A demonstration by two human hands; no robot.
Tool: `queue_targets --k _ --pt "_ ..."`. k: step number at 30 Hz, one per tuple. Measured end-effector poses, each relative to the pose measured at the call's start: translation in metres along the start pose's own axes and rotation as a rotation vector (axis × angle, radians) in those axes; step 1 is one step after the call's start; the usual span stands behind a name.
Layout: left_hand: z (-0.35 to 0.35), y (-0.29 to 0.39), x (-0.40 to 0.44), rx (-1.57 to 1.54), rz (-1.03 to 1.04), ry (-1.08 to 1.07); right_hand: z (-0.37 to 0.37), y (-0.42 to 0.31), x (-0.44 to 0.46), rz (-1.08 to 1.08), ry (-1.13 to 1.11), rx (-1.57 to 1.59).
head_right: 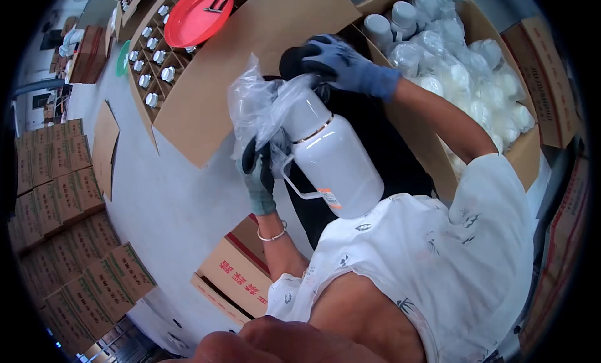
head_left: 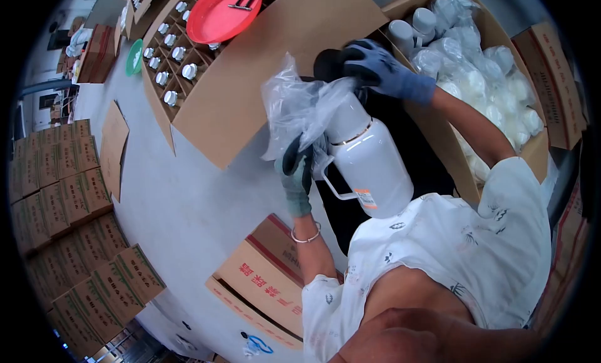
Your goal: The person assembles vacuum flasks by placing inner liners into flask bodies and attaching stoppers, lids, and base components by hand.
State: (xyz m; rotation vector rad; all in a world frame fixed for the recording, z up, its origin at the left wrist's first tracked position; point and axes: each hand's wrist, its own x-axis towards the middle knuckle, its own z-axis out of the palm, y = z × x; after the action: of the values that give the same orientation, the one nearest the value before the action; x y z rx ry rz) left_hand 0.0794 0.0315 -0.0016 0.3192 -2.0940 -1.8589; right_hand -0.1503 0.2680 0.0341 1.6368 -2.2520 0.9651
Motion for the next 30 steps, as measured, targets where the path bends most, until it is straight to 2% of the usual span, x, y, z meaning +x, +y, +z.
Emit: queue_targets --k 1,3,5,7,8,9,10,13,14,16,18,19,21,23,25,27,29,30 --pt "-0.007 -0.004 -0.012 0.125 -0.037 -0.056 -0.004 -0.004 -0.026 0.036 0.076 0.0" --pt "-0.01 0.01 -0.034 -0.036 -0.108 -0.066 -0.031 -0.036 -0.066 0.052 -0.226 0.009" --pt "-0.014 0.011 -0.06 -0.214 -0.149 -0.048 -0.042 -0.09 -0.106 -0.043 -0.399 0.085" --pt "-0.019 0.001 -0.084 -0.4 -0.143 0.001 -0.043 -0.12 -0.133 -0.061 -0.454 0.181" --pt "-0.021 0.008 -0.093 -0.575 -0.218 -0.063 -0.045 -0.127 -0.141 -0.079 -0.477 0.185" --pt "-0.026 0.007 -0.103 -0.485 -0.145 -0.122 -0.047 -0.133 -0.148 -0.097 -0.499 0.191" --pt "-0.031 0.011 -0.117 -0.582 -0.211 -0.147 -0.049 -0.138 -0.153 -0.115 -0.523 0.197" --pt "-0.025 0.029 -0.14 -0.532 -0.461 -0.213 -0.063 -0.125 -0.15 0.237 -0.555 0.572" --pt "-0.016 0.041 -0.145 -0.458 -0.554 -0.231 -0.062 -0.113 -0.16 0.314 -0.549 0.623" --pt "0.017 0.06 -0.153 -0.494 -0.557 -0.366 -0.089 -0.126 -0.129 0.566 -0.269 0.662" --pt "0.057 0.088 -0.126 -0.259 -0.324 -0.808 -0.094 -0.142 -0.098 0.685 -0.078 0.709" --pt "0.078 0.089 -0.122 -0.093 -0.079 -0.981 -0.092 -0.154 -0.088 0.681 -0.026 0.741" --pt "0.081 0.087 -0.112 -0.112 -0.211 -1.102 -0.08 -0.169 -0.082 0.489 0.02 0.346" --pt "0.089 0.086 -0.1 -0.105 -0.286 -1.222 -0.052 -0.157 -0.1 0.589 -0.023 0.298" --pt "0.1 0.087 -0.087 -0.062 -0.299 -1.303 -0.053 -0.135 -0.103 0.839 -0.211 0.551" --pt "0.113 0.097 -0.072 -0.106 -0.392 -1.421 -0.047 -0.133 -0.103 0.728 0.057 0.356" --pt "0.117 0.099 -0.068 -0.052 -0.423 -1.447 -0.031 -0.126 -0.099 0.606 0.112 0.014" --pt "0.108 0.08 -0.072 0.021 -0.327 -1.424 -0.031 -0.124 -0.093 0.792 -0.043 0.424"
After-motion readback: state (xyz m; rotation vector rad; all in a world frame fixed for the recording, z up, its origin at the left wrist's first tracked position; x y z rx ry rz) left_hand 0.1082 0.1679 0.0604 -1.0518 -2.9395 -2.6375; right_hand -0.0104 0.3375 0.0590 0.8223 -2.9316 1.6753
